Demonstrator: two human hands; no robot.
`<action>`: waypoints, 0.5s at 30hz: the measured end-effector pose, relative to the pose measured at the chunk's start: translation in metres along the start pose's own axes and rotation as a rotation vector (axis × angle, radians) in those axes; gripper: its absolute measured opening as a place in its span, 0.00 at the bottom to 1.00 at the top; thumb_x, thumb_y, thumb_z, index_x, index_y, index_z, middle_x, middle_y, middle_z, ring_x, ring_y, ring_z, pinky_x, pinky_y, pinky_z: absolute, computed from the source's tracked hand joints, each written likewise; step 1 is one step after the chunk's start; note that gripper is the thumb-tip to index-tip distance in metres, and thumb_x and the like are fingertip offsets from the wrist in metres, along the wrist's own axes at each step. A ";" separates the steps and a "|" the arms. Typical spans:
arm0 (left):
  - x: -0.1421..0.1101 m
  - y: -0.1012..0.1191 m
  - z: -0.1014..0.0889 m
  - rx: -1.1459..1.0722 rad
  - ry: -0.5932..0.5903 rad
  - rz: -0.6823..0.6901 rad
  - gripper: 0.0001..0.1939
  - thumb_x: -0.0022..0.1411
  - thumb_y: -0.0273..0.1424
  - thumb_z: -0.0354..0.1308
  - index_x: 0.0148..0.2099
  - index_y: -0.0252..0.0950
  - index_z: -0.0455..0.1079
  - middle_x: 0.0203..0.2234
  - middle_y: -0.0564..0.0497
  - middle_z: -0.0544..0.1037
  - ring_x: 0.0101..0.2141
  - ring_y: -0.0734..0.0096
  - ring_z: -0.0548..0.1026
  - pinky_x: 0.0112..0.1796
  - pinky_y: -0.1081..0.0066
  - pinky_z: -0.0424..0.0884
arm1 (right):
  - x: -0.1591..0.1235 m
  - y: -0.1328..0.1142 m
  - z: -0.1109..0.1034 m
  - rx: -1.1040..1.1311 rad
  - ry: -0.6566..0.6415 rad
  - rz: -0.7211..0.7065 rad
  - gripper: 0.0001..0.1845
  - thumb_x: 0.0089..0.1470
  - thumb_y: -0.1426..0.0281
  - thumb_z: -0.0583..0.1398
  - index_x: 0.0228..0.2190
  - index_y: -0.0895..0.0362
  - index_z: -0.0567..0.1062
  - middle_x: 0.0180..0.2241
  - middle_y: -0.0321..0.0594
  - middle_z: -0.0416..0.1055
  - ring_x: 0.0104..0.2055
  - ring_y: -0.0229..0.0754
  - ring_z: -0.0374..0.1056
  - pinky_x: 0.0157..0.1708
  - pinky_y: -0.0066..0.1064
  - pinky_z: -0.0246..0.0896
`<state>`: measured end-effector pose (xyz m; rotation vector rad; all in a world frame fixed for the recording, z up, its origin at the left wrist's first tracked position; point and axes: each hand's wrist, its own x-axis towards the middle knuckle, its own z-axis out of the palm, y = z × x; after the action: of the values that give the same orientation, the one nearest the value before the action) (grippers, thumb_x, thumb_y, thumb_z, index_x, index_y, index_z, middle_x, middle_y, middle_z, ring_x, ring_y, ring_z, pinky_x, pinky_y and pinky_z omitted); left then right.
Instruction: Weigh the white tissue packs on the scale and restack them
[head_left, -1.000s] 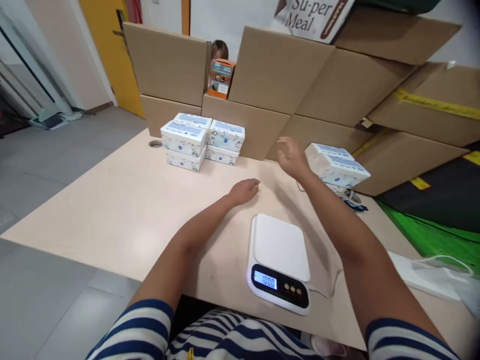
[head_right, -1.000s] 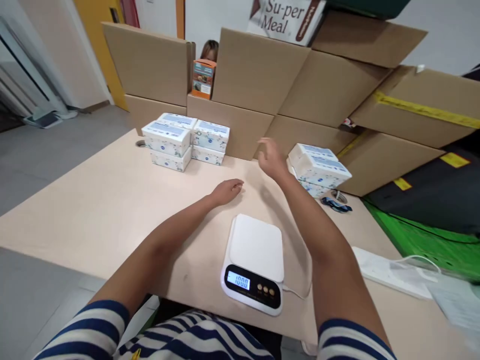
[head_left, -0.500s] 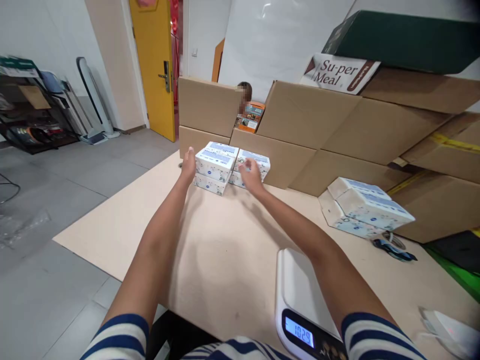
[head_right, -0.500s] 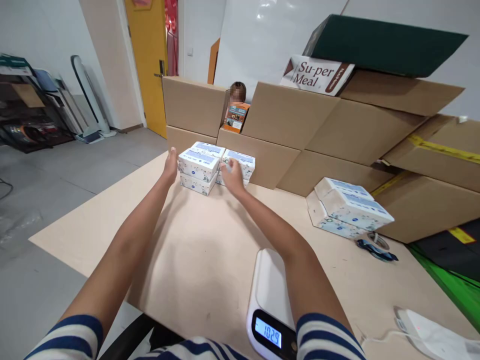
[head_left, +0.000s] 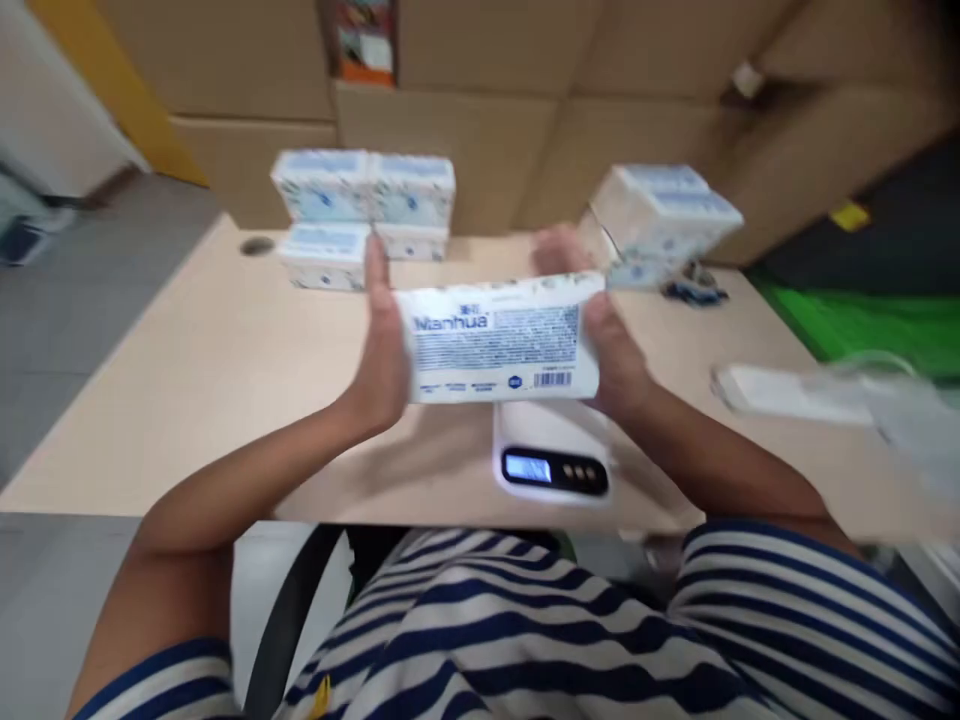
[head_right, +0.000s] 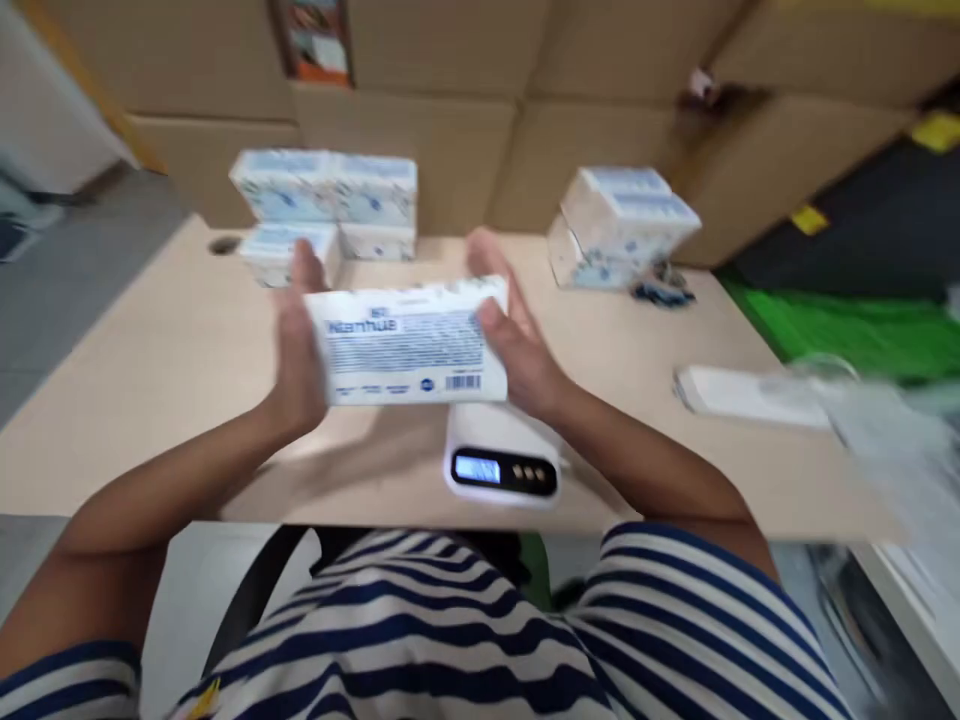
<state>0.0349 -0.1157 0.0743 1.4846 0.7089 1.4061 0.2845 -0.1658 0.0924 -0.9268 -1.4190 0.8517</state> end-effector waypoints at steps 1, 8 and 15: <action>-0.002 -0.009 0.030 -0.052 -0.049 -0.053 0.39 0.76 0.66 0.42 0.80 0.57 0.56 0.82 0.65 0.50 0.83 0.56 0.37 0.81 0.53 0.41 | -0.020 0.002 -0.014 -0.011 0.052 0.099 0.46 0.61 0.31 0.57 0.74 0.33 0.62 0.80 0.27 0.54 0.85 0.57 0.42 0.81 0.62 0.53; -0.003 -0.054 0.144 -0.200 -0.222 -0.196 0.38 0.79 0.62 0.34 0.78 0.52 0.59 0.77 0.56 0.63 0.82 0.46 0.35 0.78 0.44 0.43 | -0.089 0.022 -0.095 -0.177 0.281 0.160 0.49 0.63 0.29 0.44 0.78 0.30 0.51 0.80 0.25 0.53 0.86 0.56 0.37 0.81 0.62 0.50; -0.015 -0.090 0.146 -0.020 -0.112 -0.321 0.47 0.73 0.69 0.34 0.82 0.51 0.51 0.80 0.48 0.58 0.82 0.44 0.46 0.77 0.41 0.53 | -0.076 0.067 -0.097 0.026 0.233 0.321 0.62 0.59 0.28 0.48 0.81 0.43 0.38 0.84 0.32 0.36 0.87 0.51 0.32 0.83 0.55 0.44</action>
<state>0.1905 -0.1282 0.0019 1.3529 0.8194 1.0755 0.3856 -0.2085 0.0053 -1.2135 -1.0720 0.9606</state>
